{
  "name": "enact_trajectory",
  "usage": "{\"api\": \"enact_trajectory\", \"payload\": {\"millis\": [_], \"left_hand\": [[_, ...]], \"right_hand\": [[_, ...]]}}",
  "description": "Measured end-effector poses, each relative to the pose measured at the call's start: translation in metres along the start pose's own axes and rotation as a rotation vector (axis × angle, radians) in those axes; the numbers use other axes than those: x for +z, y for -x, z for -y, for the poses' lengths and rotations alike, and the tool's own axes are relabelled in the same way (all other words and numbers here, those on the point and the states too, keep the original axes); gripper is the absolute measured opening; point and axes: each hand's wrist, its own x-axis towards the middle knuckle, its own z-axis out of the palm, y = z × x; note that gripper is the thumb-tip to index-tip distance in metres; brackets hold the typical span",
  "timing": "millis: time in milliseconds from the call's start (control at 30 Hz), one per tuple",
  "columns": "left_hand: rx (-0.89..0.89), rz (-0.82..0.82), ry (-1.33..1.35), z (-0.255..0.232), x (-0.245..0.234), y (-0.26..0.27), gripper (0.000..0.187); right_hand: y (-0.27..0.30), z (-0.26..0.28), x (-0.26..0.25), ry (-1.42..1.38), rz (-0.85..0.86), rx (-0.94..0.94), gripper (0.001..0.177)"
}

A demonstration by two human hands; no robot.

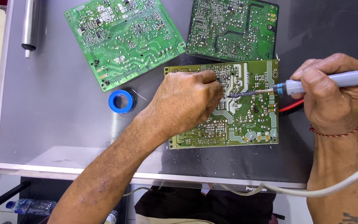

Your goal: Soldering components onto a printed circuit board using a soldering iron and solder wire.

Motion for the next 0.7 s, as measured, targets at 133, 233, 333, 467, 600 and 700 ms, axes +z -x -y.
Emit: {"api": "enact_trajectory", "payload": {"millis": [133, 233, 333, 467, 600, 700], "left_hand": [[0.000, 0.012, 0.012, -0.0004, -0.0002, -0.0010, 0.019], [0.001, 0.016, 0.007, -0.0004, 0.0013, -0.0003, 0.021], [0.007, 0.012, 0.013, -0.0004, 0.0019, -0.0002, 0.024], [-0.003, 0.017, 0.014, -0.0010, 0.0020, -0.0008, 0.023], [-0.012, 0.009, 0.024, -0.0014, 0.0032, -0.0002, 0.022], [0.000, -0.005, 0.042, -0.0019, 0.0015, -0.0006, 0.025]], "right_hand": [[-0.0002, 0.0000, -0.0011, -0.009, 0.001, -0.002, 0.008], [0.0006, 0.0012, -0.0010, 0.012, 0.009, 0.002, 0.008], [0.0002, 0.0042, 0.0002, 0.018, 0.026, -0.003, 0.007], [-0.0009, 0.0074, 0.0023, 0.018, 0.038, -0.014, 0.010], [0.0013, 0.0003, -0.0008, 0.005, 0.015, -0.009, 0.011], [0.0007, 0.0016, 0.0005, -0.010, 0.031, -0.017, 0.011]]}}
